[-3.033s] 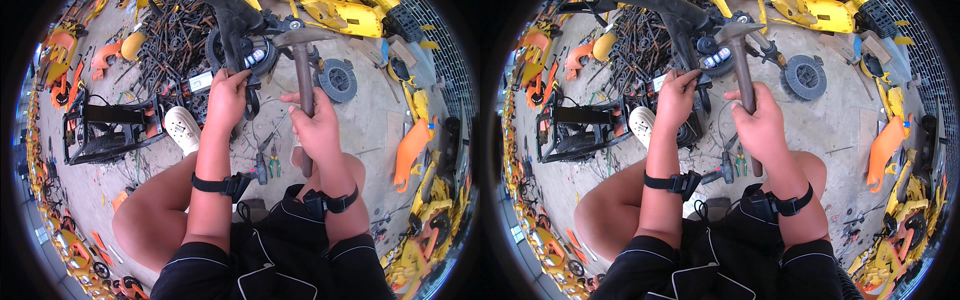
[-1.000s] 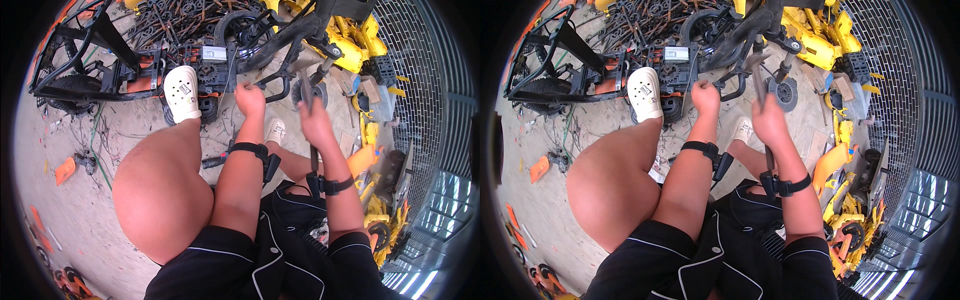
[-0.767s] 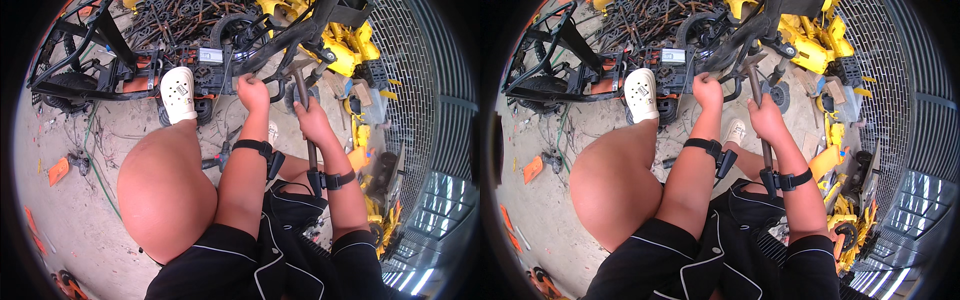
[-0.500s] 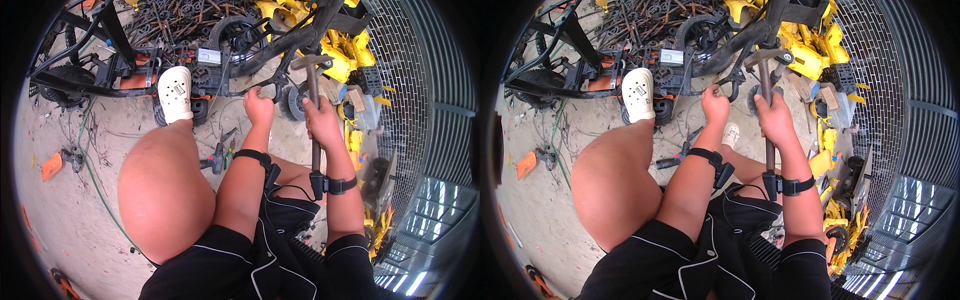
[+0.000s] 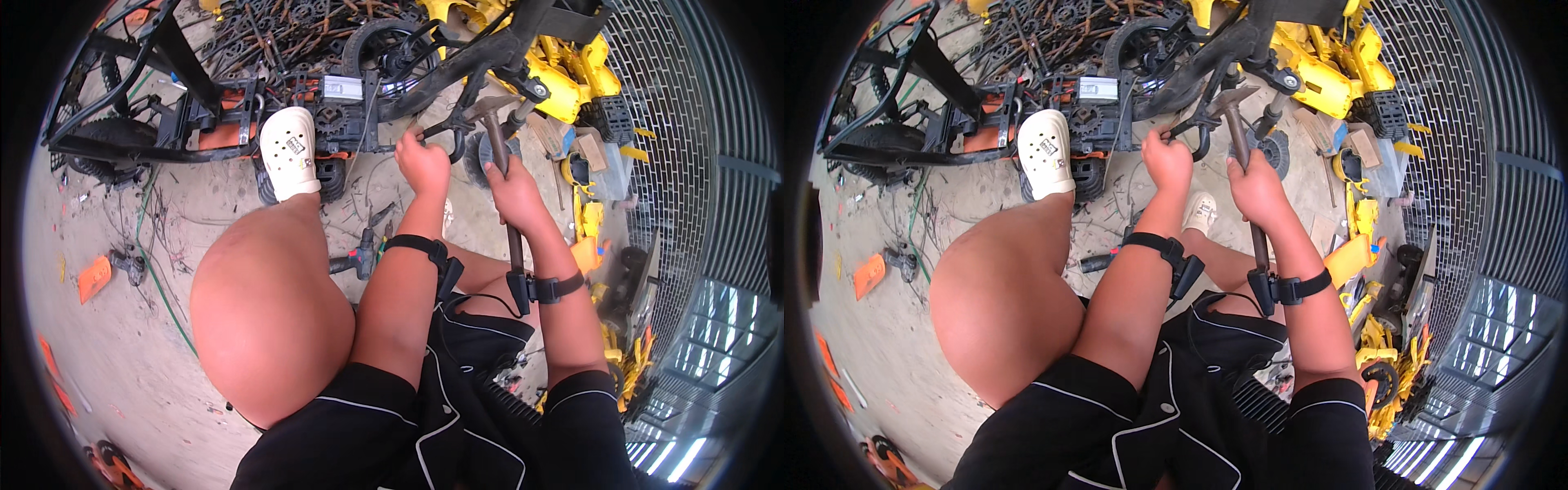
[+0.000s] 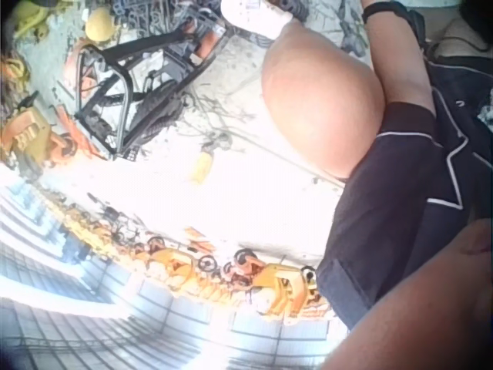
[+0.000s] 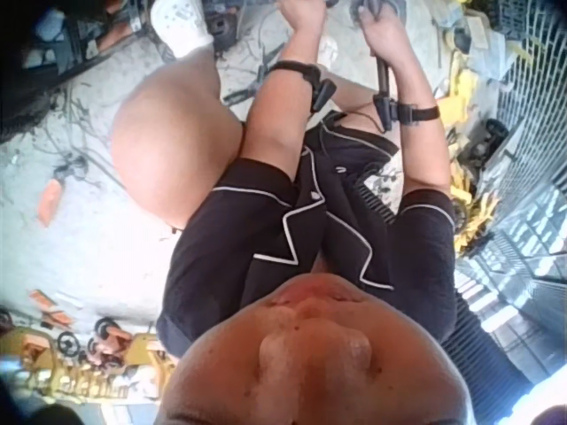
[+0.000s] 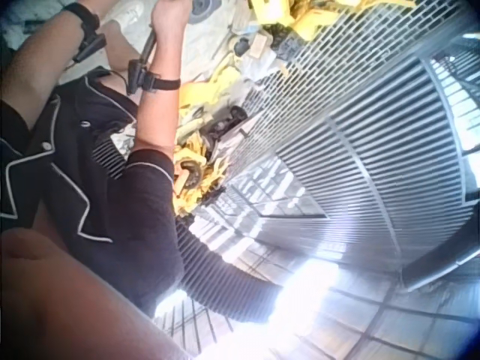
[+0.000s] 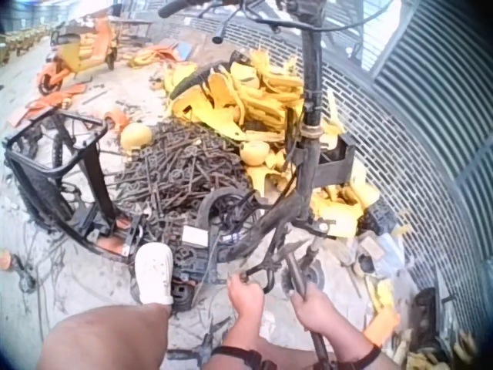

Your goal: The person uses a hammer to drive a metal pin into a hinge joint on a black motorcycle frame while sitting on the floor.

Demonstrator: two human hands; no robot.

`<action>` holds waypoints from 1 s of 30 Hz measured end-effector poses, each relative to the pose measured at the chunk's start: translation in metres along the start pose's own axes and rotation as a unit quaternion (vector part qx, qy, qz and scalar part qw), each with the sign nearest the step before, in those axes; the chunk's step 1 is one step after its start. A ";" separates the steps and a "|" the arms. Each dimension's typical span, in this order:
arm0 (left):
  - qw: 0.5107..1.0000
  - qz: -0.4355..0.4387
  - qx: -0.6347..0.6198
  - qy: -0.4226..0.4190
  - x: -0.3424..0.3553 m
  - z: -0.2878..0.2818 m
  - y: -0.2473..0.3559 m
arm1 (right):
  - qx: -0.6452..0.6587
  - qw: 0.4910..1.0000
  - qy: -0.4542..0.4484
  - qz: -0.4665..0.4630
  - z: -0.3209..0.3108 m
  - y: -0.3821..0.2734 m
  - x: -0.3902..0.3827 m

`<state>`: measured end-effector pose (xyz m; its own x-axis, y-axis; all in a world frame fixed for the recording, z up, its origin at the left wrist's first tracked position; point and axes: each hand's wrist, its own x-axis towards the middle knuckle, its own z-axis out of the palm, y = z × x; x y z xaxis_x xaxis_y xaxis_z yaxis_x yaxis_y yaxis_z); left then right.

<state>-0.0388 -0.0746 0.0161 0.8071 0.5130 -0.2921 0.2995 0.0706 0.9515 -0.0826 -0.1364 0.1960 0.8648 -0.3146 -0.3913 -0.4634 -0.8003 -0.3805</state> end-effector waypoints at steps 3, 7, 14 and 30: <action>1.000 -0.006 -0.018 -0.009 -0.002 0.005 0.007 | 0.062 0.998 -0.021 0.022 -0.004 0.004 -0.006; 0.999 -0.010 -0.040 0.000 -0.008 0.013 0.007 | 0.117 0.993 0.005 0.011 -0.014 0.009 -0.007; 0.999 -0.014 -0.038 0.016 -0.010 0.006 -0.007 | 0.106 0.983 0.136 -0.059 -0.030 0.001 -0.014; 0.998 0.020 -0.043 0.049 0.001 0.015 0.005 | 0.036 0.998 0.035 -0.036 -0.001 0.035 0.006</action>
<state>-0.0289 -0.0861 0.0188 0.7633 0.5971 -0.2465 0.2200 0.1185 0.9683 -0.0939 -0.1667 0.1811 0.9068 -0.2934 -0.3026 -0.4094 -0.7841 -0.4665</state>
